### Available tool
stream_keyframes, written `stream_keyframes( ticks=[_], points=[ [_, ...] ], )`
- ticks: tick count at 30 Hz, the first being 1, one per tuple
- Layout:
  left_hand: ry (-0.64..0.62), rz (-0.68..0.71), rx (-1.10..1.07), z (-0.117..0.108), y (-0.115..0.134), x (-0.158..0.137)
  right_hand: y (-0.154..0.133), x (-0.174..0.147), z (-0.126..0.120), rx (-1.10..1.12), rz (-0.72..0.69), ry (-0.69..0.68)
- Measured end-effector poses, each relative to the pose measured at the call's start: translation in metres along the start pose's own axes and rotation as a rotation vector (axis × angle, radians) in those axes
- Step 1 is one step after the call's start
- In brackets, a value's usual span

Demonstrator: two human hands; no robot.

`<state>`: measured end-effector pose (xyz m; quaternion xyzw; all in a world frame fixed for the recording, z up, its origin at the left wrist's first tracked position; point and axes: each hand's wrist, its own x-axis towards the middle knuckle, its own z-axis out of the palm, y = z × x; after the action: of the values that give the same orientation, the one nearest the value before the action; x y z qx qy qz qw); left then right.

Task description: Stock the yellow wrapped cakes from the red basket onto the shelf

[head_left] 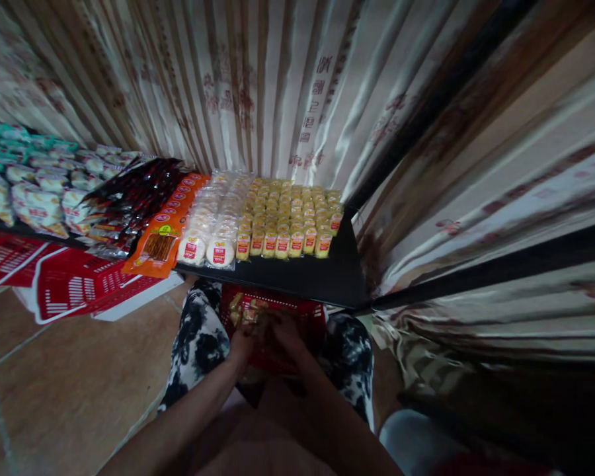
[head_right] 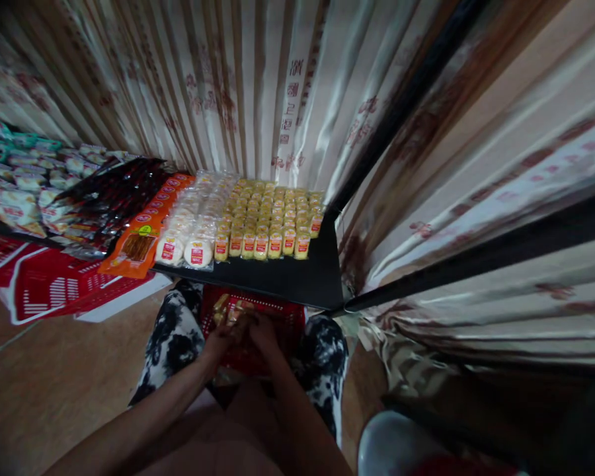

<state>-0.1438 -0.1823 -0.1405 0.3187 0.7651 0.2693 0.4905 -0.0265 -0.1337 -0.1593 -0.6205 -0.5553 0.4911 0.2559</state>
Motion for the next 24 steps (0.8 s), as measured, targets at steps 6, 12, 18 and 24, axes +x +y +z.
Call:
stream_keyframes(
  ticks=[6,12,18,24],
  points=[
    [0.023,0.020,-0.407,-0.005,0.012,-0.035,-0.028,-0.011,-0.018,0.156,-0.050,-0.068],
    [0.010,0.087,-0.715,-0.023,0.034,-0.068,-0.062,-0.030,-0.036,0.331,-0.050,-0.129],
    [-0.169,0.080,-0.895,-0.048,0.072,-0.097,-0.106,-0.046,-0.061,0.464,-0.165,-0.214],
    [-0.491,-0.258,-1.296,-0.064,0.083,-0.100,-0.123,-0.054,-0.082,0.492,-0.160,-0.363]
  ],
)
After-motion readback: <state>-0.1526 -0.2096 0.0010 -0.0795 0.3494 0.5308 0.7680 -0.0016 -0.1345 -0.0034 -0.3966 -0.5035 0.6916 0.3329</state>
